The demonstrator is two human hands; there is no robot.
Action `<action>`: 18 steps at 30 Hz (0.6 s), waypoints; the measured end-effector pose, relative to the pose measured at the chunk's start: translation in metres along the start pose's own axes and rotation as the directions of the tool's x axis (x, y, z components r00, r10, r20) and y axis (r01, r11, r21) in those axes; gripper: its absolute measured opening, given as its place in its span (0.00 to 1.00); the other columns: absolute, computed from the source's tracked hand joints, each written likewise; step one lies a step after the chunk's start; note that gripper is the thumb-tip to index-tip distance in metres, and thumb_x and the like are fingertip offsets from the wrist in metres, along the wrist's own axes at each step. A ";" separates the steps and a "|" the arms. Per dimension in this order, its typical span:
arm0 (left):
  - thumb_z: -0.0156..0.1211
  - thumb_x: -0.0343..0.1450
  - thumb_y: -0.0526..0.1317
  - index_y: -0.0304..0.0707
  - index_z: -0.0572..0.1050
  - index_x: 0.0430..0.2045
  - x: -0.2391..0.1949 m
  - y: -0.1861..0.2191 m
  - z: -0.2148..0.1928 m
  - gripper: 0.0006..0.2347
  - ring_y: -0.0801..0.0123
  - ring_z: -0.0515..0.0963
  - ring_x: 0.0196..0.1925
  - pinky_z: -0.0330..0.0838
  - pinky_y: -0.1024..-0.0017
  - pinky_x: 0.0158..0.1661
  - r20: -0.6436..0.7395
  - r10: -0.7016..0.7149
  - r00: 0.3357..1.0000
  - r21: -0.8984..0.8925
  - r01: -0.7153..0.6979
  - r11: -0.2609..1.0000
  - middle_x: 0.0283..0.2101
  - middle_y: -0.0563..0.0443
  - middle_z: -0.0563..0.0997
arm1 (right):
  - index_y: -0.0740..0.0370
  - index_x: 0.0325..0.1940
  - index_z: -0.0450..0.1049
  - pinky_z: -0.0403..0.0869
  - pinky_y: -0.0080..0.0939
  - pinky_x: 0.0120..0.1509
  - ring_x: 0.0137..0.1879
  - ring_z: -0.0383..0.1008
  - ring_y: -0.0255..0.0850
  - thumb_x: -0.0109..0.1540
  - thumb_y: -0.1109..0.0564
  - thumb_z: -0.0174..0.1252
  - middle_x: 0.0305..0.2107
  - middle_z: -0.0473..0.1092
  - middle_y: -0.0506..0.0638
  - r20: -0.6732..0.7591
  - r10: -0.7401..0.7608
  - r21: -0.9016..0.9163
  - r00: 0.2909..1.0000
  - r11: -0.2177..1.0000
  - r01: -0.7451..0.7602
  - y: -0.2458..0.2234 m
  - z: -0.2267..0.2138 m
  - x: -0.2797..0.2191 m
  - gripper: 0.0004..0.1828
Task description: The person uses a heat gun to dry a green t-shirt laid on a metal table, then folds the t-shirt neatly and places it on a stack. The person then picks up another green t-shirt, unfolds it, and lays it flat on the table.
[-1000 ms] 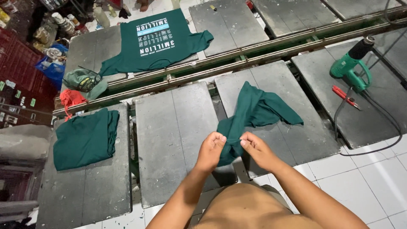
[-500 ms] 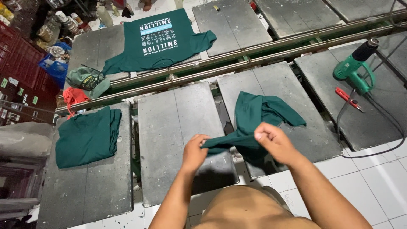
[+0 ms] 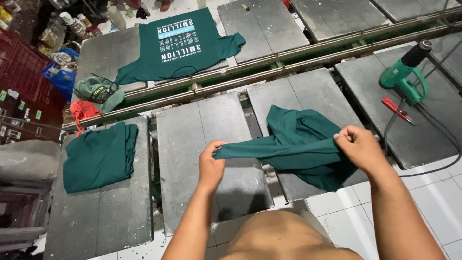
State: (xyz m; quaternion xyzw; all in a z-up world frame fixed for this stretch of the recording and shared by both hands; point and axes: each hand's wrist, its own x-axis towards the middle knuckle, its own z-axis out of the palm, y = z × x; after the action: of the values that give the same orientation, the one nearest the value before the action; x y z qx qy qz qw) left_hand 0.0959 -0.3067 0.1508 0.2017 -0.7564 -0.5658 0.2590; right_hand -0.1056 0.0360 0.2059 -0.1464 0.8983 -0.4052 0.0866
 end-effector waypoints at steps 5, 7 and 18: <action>0.64 0.61 0.27 0.50 0.85 0.32 -0.004 0.028 0.048 0.13 0.55 0.85 0.39 0.77 0.64 0.43 0.142 0.308 0.941 0.041 -0.317 0.948 0.31 0.50 0.86 | 0.68 0.50 0.76 0.67 0.59 0.65 0.59 0.71 0.66 0.56 0.57 0.70 0.47 0.72 0.69 -0.006 -0.422 -0.075 0.906 0.904 0.421 -0.001 0.044 -0.013 0.21; 0.65 0.60 0.27 0.51 0.85 0.33 -0.009 0.039 0.065 0.14 0.52 0.85 0.37 0.78 0.63 0.42 0.256 0.423 0.870 0.043 -0.447 0.894 0.31 0.52 0.86 | 0.64 0.58 0.74 0.62 0.60 0.73 0.68 0.67 0.65 0.53 0.58 0.72 0.57 0.70 0.67 0.094 -0.565 0.090 0.820 0.825 0.558 -0.028 0.057 -0.031 0.30; 0.64 0.70 0.44 0.50 0.78 0.44 -0.039 0.012 0.120 0.11 0.46 0.83 0.43 0.77 0.56 0.45 0.261 0.264 0.928 -0.116 -0.242 0.963 0.37 0.48 0.83 | 0.59 0.43 0.84 0.76 0.50 0.61 0.45 0.79 0.38 0.67 0.58 0.53 0.36 0.84 0.50 0.417 -0.461 0.481 0.783 0.843 0.241 -0.048 0.072 -0.047 0.13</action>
State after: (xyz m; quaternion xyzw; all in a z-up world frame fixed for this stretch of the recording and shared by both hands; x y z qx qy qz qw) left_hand 0.0525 -0.1898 0.1294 0.0114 -0.7809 -0.5804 0.2306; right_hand -0.0322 -0.0296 0.1964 -0.3970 0.6936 -0.5350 0.2739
